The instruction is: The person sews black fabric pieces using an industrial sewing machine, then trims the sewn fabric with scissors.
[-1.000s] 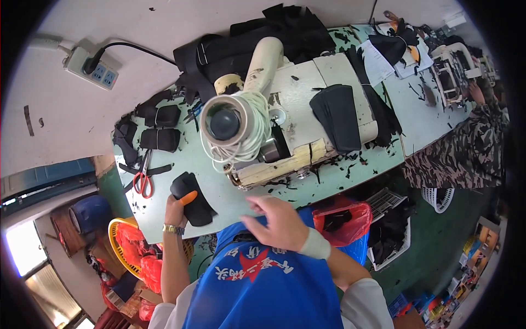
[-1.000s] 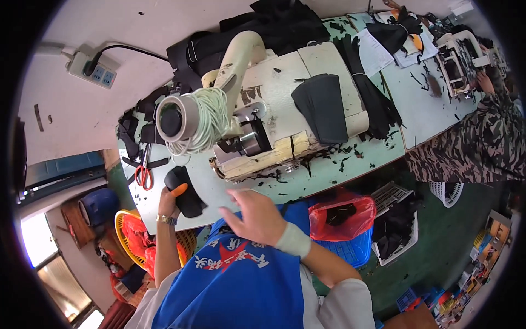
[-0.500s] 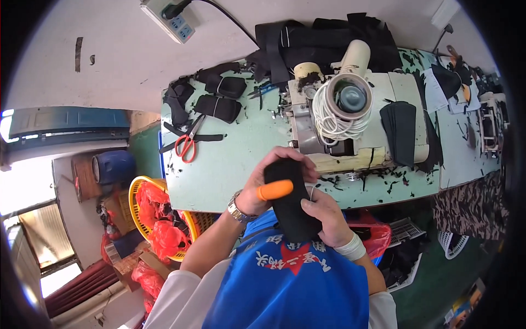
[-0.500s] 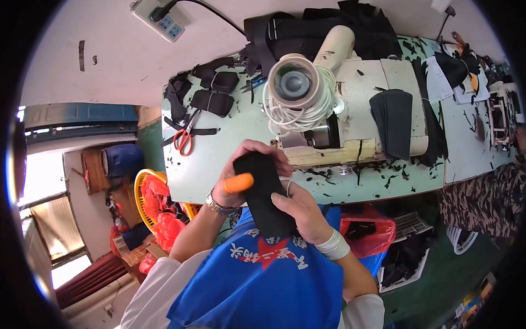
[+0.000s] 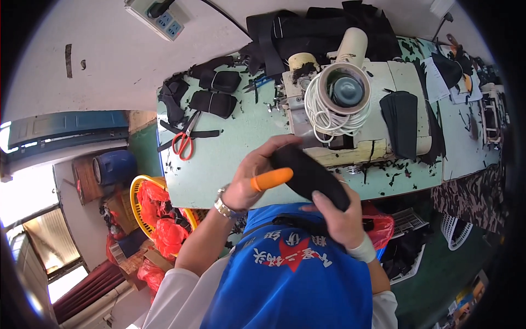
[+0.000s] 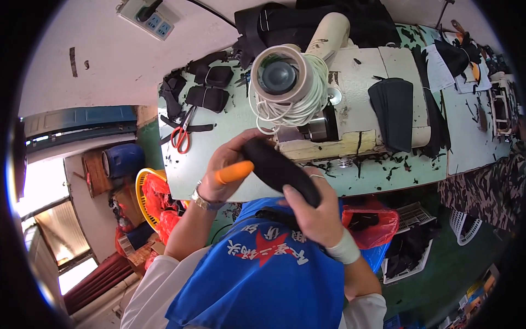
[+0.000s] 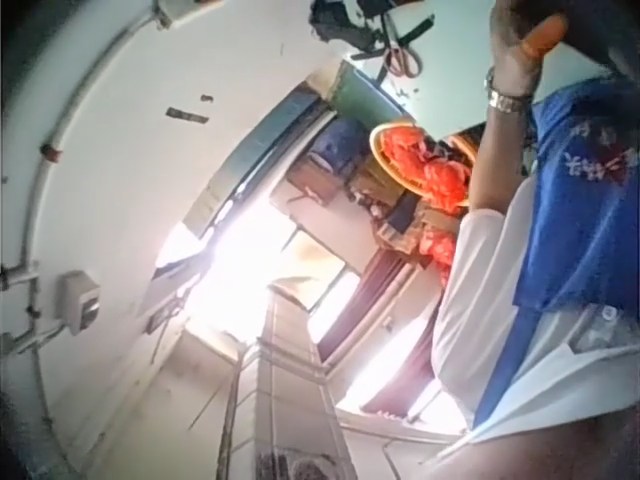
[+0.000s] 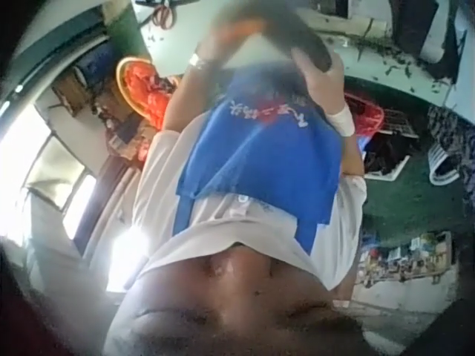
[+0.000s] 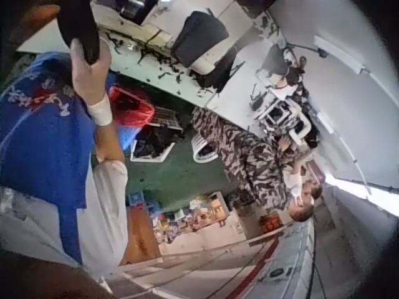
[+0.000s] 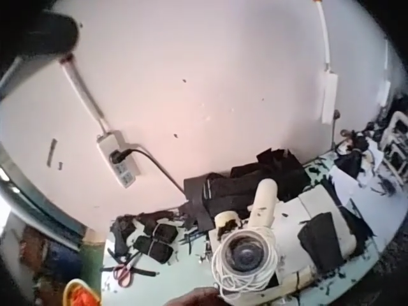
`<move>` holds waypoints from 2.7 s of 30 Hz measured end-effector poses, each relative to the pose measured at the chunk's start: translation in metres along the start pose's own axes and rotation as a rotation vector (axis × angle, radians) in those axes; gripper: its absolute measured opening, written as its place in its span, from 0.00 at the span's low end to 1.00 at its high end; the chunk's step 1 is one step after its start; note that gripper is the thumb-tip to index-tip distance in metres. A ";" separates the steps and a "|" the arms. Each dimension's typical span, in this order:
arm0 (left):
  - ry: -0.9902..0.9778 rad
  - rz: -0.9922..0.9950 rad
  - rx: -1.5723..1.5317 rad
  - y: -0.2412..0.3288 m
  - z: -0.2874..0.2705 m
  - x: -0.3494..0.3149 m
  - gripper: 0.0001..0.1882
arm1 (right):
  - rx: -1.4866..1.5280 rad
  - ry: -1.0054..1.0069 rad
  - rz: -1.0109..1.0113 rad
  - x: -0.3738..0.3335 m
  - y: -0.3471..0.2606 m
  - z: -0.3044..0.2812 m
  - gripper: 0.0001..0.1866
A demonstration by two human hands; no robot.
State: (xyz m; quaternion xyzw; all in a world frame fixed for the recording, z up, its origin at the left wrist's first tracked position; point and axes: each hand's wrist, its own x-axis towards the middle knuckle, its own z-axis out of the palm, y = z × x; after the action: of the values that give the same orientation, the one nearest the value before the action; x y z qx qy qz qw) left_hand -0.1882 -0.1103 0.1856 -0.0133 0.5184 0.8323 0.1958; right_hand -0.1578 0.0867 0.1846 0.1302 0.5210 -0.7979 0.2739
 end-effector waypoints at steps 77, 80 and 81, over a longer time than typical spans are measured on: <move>-0.044 -0.427 -0.564 -0.054 0.037 0.003 0.22 | -1.302 -0.045 -1.132 -0.042 0.002 -0.037 0.16; -0.079 -0.406 -0.436 -0.043 0.041 -0.002 0.25 | -1.303 0.139 -1.113 -0.044 0.009 -0.048 0.21; -0.079 -0.401 -0.436 -0.042 0.039 -0.003 0.25 | -1.280 0.175 -1.090 -0.041 0.009 -0.049 0.22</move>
State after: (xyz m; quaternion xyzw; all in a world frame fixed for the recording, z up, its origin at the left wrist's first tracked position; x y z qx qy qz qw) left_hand -0.1639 -0.0610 0.1690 -0.1248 0.3065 0.8686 0.3687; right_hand -0.1230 0.1406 0.1766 -0.2585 0.8817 -0.3563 -0.1697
